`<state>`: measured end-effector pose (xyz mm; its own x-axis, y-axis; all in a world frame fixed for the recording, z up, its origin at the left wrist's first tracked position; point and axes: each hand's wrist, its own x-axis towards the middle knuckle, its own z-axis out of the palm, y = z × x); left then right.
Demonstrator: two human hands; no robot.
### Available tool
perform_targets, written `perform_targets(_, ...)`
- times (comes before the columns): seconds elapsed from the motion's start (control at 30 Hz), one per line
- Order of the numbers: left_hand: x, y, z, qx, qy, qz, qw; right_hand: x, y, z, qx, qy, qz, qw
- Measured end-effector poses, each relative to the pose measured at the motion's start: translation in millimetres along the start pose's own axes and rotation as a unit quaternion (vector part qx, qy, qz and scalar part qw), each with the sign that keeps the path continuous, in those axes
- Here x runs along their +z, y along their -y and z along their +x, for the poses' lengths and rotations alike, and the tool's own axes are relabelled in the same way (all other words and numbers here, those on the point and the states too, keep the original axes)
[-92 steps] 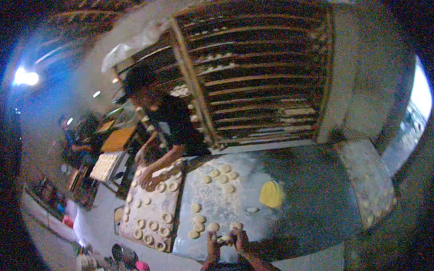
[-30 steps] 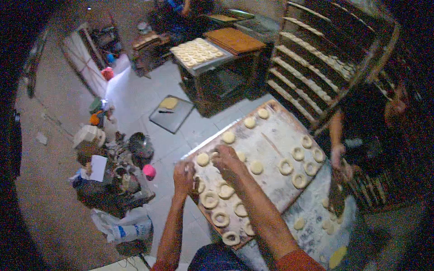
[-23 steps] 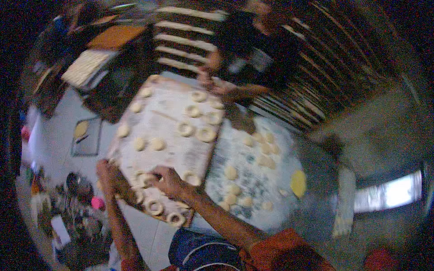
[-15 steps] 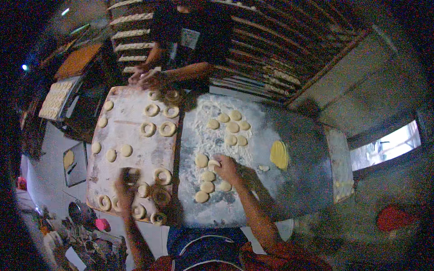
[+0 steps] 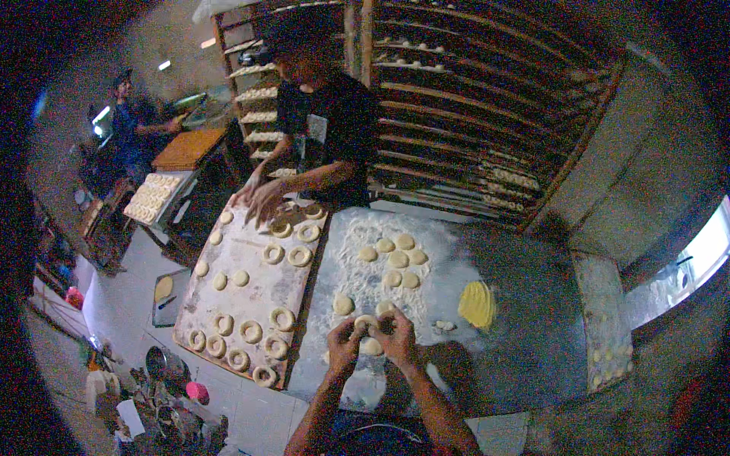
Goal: The person shapes small dough balls into rings by hand and places them on a wooden board. Another person works alongside, also shaping dough and arranging it on trays.
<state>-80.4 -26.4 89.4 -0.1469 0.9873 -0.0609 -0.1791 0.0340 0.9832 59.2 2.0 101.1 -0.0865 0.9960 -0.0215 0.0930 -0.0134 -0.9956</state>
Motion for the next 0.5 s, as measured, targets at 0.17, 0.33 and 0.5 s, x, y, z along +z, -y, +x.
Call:
perform_targets(0.17,31.1,-13.7,-25.4,0.018,0.018,0.043,0.999,-30.9,4.2,-19.4,-0.068,0.045,0.077,0.994)
perform_targets(0.33,53.6,-25.3,-46.1,-0.015,0.049,0.023,0.998,-65.8,6.5,-30.6,-0.045,0.176,0.127,0.975)
perform_targets(0.5,50.3,-1.5,-64.7,-0.047,0.116,-0.107,0.986,-85.3,-1.2,-30.2,0.074,0.292,0.318,0.899)
